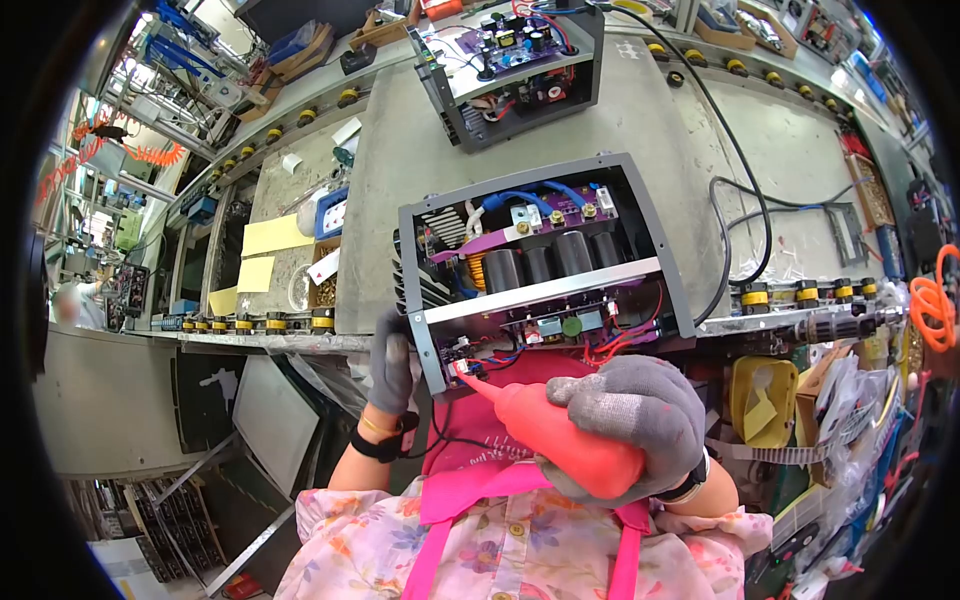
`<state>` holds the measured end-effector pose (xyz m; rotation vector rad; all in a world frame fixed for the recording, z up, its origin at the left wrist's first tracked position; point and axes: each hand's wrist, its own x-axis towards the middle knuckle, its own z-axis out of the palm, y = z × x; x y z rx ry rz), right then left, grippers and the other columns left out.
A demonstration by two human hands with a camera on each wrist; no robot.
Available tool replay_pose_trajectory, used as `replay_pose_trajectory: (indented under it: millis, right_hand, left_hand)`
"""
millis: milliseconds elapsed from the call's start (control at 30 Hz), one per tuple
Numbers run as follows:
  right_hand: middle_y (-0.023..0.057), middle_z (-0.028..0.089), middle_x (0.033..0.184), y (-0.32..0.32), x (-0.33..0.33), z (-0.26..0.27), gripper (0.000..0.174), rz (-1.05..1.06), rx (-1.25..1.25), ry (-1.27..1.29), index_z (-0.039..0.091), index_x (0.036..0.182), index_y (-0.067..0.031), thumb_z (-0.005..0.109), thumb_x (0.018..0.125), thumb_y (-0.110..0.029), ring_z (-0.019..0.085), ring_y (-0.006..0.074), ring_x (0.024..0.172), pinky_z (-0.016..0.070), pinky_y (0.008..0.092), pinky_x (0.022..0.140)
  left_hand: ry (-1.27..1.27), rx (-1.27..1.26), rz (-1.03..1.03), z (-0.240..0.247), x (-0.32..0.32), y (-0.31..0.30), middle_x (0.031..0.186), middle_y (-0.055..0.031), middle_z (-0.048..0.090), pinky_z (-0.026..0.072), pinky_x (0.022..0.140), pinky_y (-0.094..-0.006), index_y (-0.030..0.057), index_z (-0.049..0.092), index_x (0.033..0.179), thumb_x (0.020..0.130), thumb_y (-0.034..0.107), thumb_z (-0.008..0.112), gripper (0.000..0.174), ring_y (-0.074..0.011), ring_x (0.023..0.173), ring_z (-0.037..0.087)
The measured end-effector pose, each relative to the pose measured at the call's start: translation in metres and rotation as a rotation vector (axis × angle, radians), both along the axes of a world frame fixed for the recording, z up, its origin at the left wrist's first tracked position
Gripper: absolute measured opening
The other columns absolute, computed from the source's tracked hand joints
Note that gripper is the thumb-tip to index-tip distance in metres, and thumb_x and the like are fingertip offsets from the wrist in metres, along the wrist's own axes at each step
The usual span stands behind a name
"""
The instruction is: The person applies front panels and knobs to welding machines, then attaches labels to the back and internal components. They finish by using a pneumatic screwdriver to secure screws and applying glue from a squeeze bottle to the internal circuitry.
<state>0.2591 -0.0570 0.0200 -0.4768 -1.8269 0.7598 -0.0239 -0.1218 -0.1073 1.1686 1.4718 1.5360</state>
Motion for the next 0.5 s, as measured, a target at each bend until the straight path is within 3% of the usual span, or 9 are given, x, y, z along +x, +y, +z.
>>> replay_pose_trajectory:
  millis: [33, 133, 167, 267, 300, 400, 433, 467, 500]
  right_hand:
    - [0.011, 0.069, 0.088, -0.001, 0.001, -0.001, 0.055, 0.001, -0.001, -0.003, 0.057, 0.105, -0.0095, 0.087, 0.059, -0.018, 0.065, 0.0202, 0.067, 0.0517, 0.0315, 0.056]
    - [0.0115, 0.068, 0.091, -0.006, 0.002, -0.005, 0.051, 0.025, 0.01, 0.017, 0.058, 0.103, -0.0101, 0.085, 0.061, -0.017, 0.064, 0.0199, 0.067, 0.0509, 0.0312, 0.057]
    - [0.0118, 0.068, 0.093, -0.007, 0.002, -0.007, 0.049, 0.036, 0.016, 0.028, 0.058, 0.103, -0.0101, 0.084, 0.062, -0.016, 0.064, 0.0198, 0.067, 0.0504, 0.031, 0.057]
    - [0.0128, 0.068, 0.096, -0.001, 0.009, 0.008, 0.041, 0.124, 0.244, -0.125, 0.059, 0.102, -0.0103, 0.077, 0.066, -0.014, 0.061, 0.0196, 0.065, 0.048, 0.0293, 0.056]
    - [0.0134, 0.068, 0.099, -0.003, 0.007, 0.01, 0.03, 0.111, 0.309, -0.125, 0.059, 0.095, -0.0109, 0.071, 0.067, -0.014, 0.058, 0.0197, 0.062, 0.0457, 0.0282, 0.054]
    - [0.0128, 0.067, 0.096, -0.009, 0.003, 0.001, 0.029, -0.207, 0.552, -0.005, 0.055, 0.095, -0.0118, 0.071, 0.071, -0.016, 0.057, 0.0188, 0.06, 0.0438, 0.0279, 0.052]
    - [0.0143, 0.064, 0.093, -0.004, -0.002, -0.012, 0.037, -0.259, 0.525, 0.217, 0.051, 0.099, -0.0126, 0.073, 0.07, -0.015, 0.056, 0.0202, 0.063, 0.042, 0.0283, 0.05]
    - [0.0169, 0.062, 0.092, 0.003, 0.009, -0.006, 0.049, -0.123, 0.451, 0.224, 0.048, 0.105, -0.0115, 0.078, 0.067, -0.01, 0.057, 0.0226, 0.064, 0.0406, 0.0285, 0.048]
    - [0.0192, 0.061, 0.095, 0.005, 0.009, -0.008, 0.053, -0.133, 0.403, 0.277, 0.049, 0.106, -0.0104, 0.081, 0.064, -0.009, 0.057, 0.0237, 0.064, 0.0409, 0.0285, 0.047]
  left_hand:
    - [0.06, -0.018, -0.04, 0.011, 0.008, -0.008, 0.088, -0.0086, 0.062, 0.0476, 0.072, -0.0312, -0.0015, 0.056, 0.108, 0.085, 0.064, 0.053, 0.069, -0.0178, 0.078, 0.06]
    - [0.671, 0.173, -0.214, 0.017, 0.008, -0.008, 0.091, -0.0134, 0.062, 0.0479, 0.071, -0.0356, -0.0001, 0.057, 0.109, 0.081, 0.067, 0.055, 0.073, -0.0279, 0.076, 0.061]
    - [0.838, 0.254, -0.16, 0.022, 0.013, -0.008, 0.091, -0.0157, 0.061, 0.0475, 0.069, -0.0391, 0.0014, 0.057, 0.111, 0.077, 0.069, 0.058, 0.075, -0.0348, 0.076, 0.06]
    - [0.917, 0.229, -0.149, 0.021, 0.02, -0.008, 0.091, -0.0139, 0.061, 0.0471, 0.067, -0.0397, 0.0012, 0.057, 0.112, 0.075, 0.068, 0.06, 0.077, -0.0335, 0.076, 0.06]
    - [0.919, 0.227, -0.133, 0.019, 0.022, -0.009, 0.09, -0.0137, 0.061, 0.0471, 0.066, -0.0398, 0.0013, 0.058, 0.112, 0.075, 0.066, 0.061, 0.075, -0.0335, 0.075, 0.06]
    - [0.82, 0.161, -0.104, 0.016, 0.027, -0.007, 0.087, -0.0135, 0.062, 0.0476, 0.065, -0.0395, 0.0012, 0.058, 0.114, 0.078, 0.059, 0.062, 0.068, -0.0331, 0.074, 0.06]
    - [0.715, 0.1, -0.109, 0.021, 0.03, -0.006, 0.088, -0.0136, 0.062, 0.0482, 0.065, -0.0391, 0.001, 0.058, 0.114, 0.079, 0.056, 0.062, 0.065, -0.0327, 0.074, 0.061]
    - [0.61, 0.038, -0.117, 0.031, 0.033, -0.003, 0.088, -0.0138, 0.063, 0.0487, 0.066, -0.0386, 0.0008, 0.058, 0.115, 0.08, 0.053, 0.063, 0.063, -0.0322, 0.074, 0.062]
    - [0.47, 0.021, -0.1, 0.044, 0.036, 0.007, 0.09, -0.0128, 0.063, 0.0491, 0.068, -0.0368, 0.0003, 0.057, 0.116, 0.083, 0.05, 0.061, 0.06, -0.0283, 0.077, 0.062]
